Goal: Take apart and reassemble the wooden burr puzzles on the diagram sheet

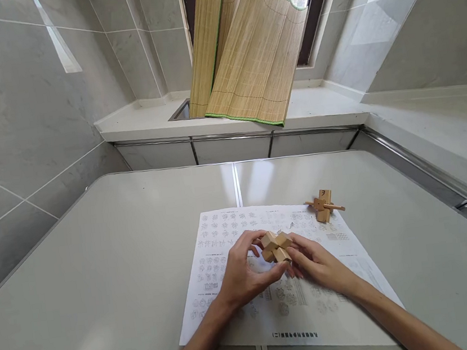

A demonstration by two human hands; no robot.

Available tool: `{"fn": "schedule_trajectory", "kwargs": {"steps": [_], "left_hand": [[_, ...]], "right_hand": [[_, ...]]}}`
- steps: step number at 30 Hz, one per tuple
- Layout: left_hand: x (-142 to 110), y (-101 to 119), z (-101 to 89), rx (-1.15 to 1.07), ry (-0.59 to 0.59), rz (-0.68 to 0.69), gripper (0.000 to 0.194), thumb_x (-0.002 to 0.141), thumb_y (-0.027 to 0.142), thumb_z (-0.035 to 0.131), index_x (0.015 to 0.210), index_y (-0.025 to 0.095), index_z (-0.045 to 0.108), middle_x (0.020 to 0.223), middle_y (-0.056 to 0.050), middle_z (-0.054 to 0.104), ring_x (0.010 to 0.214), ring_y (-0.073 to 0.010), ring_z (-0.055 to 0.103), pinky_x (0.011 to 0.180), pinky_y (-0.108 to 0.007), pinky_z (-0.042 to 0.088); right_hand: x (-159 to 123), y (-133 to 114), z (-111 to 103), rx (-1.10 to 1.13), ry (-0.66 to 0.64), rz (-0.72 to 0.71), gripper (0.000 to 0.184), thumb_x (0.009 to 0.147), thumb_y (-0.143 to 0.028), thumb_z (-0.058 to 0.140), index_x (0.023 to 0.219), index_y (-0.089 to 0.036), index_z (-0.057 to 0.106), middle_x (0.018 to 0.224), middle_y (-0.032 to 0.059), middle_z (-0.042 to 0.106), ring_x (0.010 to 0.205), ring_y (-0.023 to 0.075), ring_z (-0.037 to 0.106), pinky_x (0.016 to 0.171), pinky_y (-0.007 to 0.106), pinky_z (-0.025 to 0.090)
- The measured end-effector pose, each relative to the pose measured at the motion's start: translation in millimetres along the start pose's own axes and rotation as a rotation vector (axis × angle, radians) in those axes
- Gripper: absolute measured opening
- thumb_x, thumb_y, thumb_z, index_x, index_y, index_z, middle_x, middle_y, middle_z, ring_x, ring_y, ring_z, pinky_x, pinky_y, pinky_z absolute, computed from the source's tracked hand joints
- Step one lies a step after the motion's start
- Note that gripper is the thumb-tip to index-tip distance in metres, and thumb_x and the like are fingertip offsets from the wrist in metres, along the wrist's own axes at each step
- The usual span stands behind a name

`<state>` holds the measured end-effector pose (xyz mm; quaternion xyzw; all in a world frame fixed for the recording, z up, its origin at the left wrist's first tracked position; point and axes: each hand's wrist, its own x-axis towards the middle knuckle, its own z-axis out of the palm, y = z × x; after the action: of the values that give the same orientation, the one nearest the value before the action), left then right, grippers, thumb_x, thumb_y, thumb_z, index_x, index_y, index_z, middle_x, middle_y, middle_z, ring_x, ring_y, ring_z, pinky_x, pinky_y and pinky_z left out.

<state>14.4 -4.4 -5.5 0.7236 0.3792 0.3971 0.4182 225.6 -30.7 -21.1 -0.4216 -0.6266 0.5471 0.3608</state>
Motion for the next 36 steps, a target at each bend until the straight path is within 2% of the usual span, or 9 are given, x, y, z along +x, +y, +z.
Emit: {"fn": "schedule_trajectory", "kwargs": {"steps": [6, 10, 12, 15, 17, 20, 23, 29, 36], "left_hand": [[2, 3, -2.3, -0.043, -0.024, 0.031, 0.039, 0.079, 0.031, 0.083, 0.115, 0.022, 0.069, 0.106, -0.005, 0.070, 0.096, -0.0214, 0.063, 0.083, -0.033, 0.051], [2, 3, -2.7, -0.058, -0.055, 0.015, 0.036, 0.085, 0.036, 0.079, 0.117, 0.023, 0.071, 0.109, -0.006, 0.070, 0.099, -0.0224, 0.063, 0.084, -0.034, 0.051], [2, 1, -1.7, -0.058, -0.062, -0.022, 0.039, 0.090, 0.040, 0.075, 0.126, 0.024, 0.069, 0.114, -0.007, 0.070, 0.100, -0.0225, 0.063, 0.084, -0.035, 0.052], [1, -3, 1.1, -0.058, -0.040, -0.100, 0.050, 0.095, 0.045, 0.069, 0.140, 0.025, 0.060, 0.119, -0.008, 0.069, 0.097, -0.0214, 0.064, 0.085, -0.037, 0.054], [0, -6, 2.7, -0.056, -0.008, -0.141, 0.050, 0.097, 0.046, 0.066, 0.141, 0.023, 0.057, 0.119, -0.009, 0.068, 0.094, -0.0205, 0.065, 0.086, -0.038, 0.055], [0, -8, 3.1, -0.035, 0.042, -0.164, 0.042, 0.100, 0.045, 0.062, 0.135, 0.022, 0.058, 0.118, -0.008, 0.067, 0.093, -0.0196, 0.065, 0.085, -0.037, 0.056], [0, -7, 2.1, -0.015, 0.070, -0.165, 0.033, 0.101, 0.042, 0.060, 0.126, 0.021, 0.062, 0.113, -0.007, 0.067, 0.092, -0.0193, 0.065, 0.084, -0.037, 0.055], [-1, -6, 1.2, 0.025, 0.039, -0.160, 0.023, 0.101, 0.039, 0.058, 0.114, 0.023, 0.067, 0.110, -0.006, 0.068, 0.088, -0.0188, 0.064, 0.079, -0.034, 0.055], [-1, -6, 1.1, 0.029, 0.036, -0.155, 0.020, 0.101, 0.038, 0.058, 0.109, 0.023, 0.068, 0.107, -0.005, 0.069, 0.085, -0.0186, 0.062, 0.074, -0.032, 0.053]], "right_hand": [[0, -8, -4, -0.047, -0.085, 0.033, 0.041, 0.106, -0.057, 0.048, 0.106, -0.020, 0.068, 0.073, 0.0004, 0.065, 0.061, 0.0144, 0.052, 0.059, 0.027, 0.042], [1, -9, -6, 0.006, -0.067, 0.066, 0.042, 0.102, -0.059, 0.055, 0.108, -0.020, 0.070, 0.070, -0.0003, 0.063, 0.060, 0.0146, 0.052, 0.060, 0.027, 0.043], [2, -7, -7, 0.058, -0.033, 0.088, 0.043, 0.100, -0.061, 0.058, 0.107, -0.020, 0.068, 0.069, -0.0007, 0.063, 0.058, 0.0142, 0.051, 0.060, 0.028, 0.043], [6, 0, -8, 0.096, 0.083, 0.110, 0.042, 0.097, -0.062, 0.063, 0.104, -0.020, 0.063, 0.067, -0.0022, 0.062, 0.056, 0.0137, 0.049, 0.059, 0.028, 0.041], [8, 7, -10, 0.062, 0.213, 0.113, 0.044, 0.094, -0.063, 0.066, 0.104, -0.021, 0.061, 0.065, -0.0032, 0.060, 0.056, 0.0142, 0.049, 0.058, 0.028, 0.041], [10, 18, -16, -0.140, 0.450, 0.088, 0.046, 0.092, -0.065, 0.066, 0.105, -0.021, 0.063, 0.063, -0.0033, 0.059, 0.058, 0.0169, 0.051, 0.059, 0.029, 0.040], [11, 26, -24, -0.374, 0.634, 0.078, 0.047, 0.089, -0.066, 0.069, 0.103, -0.022, 0.066, 0.068, -0.0002, 0.065, 0.062, 0.0199, 0.057, 0.060, 0.031, 0.044], [11, 33, -36, -0.643, 0.765, 0.060, 0.045, 0.090, -0.067, 0.065, 0.100, -0.023, 0.069, 0.075, 0.0033, 0.073, 0.064, 0.0236, 0.066, 0.064, 0.034, 0.050], [12, 36, -43, -0.805, 0.849, 0.097, 0.045, 0.091, -0.069, 0.060, 0.098, -0.025, 0.063, 0.076, 0.0026, 0.076, 0.065, 0.0250, 0.069, 0.061, 0.033, 0.046]]}}
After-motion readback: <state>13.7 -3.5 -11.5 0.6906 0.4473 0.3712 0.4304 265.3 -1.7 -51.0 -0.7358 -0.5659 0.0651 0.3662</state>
